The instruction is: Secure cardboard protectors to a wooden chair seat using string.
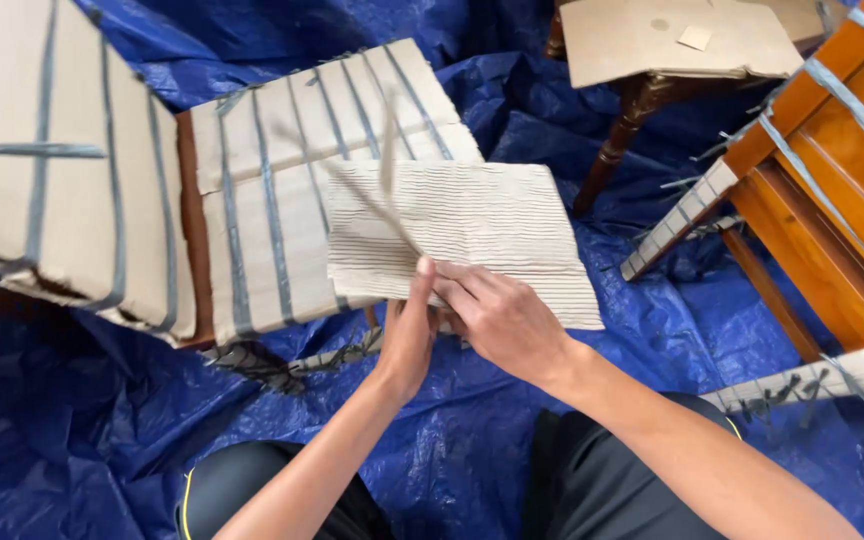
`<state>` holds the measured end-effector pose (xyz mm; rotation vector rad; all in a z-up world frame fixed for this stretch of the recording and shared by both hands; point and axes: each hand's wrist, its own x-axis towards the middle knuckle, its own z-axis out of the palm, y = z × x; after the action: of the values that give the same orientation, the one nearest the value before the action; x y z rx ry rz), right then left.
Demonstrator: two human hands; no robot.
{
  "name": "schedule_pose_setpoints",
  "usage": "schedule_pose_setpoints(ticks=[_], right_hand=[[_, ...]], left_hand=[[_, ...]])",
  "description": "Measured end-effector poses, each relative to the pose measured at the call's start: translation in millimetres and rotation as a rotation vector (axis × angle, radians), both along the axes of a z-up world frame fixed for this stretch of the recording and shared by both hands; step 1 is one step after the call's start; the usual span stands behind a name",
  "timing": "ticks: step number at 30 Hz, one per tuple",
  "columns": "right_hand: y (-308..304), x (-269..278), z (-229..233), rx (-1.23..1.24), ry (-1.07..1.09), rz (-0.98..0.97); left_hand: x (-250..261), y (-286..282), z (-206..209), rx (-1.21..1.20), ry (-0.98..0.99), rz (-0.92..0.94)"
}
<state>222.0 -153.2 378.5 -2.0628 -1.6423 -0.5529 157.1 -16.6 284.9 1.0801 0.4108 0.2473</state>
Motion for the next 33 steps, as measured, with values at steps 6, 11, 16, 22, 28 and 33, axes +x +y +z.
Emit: schedule_pose_setpoints(ticks=[6,11,16,22,28,33], right_hand=[[7.9,5.9,-21.7,0.026,0.477,0.077],[7.3,28.3,-18.4,0.182,1.215,-0.027],[1.3,47.6,-18.4,0.136,1.540,-0.026],[2.9,49.2,-38.0,0.060,1.646,-0.080],[9.7,44.7,-44.1,0.053,1.583,-0.116],[9.0,37.2,-50.6,-0.009,1.545,-0.140]], left_hand=[[-1.9,43.9,11.7,-0.230,0.027,0.215],[10.5,84.2,7.8,0.032,0.242,0.099],[10.0,115.0,36.5,-0.030,0.222,0.118],[10.8,123.5,25.2,-0.079,0.000,0.194],[9.8,139.8,5.6,0.119,0.020,0.155],[7.3,159.7,3.4,0.269,-0.012,0.172]])
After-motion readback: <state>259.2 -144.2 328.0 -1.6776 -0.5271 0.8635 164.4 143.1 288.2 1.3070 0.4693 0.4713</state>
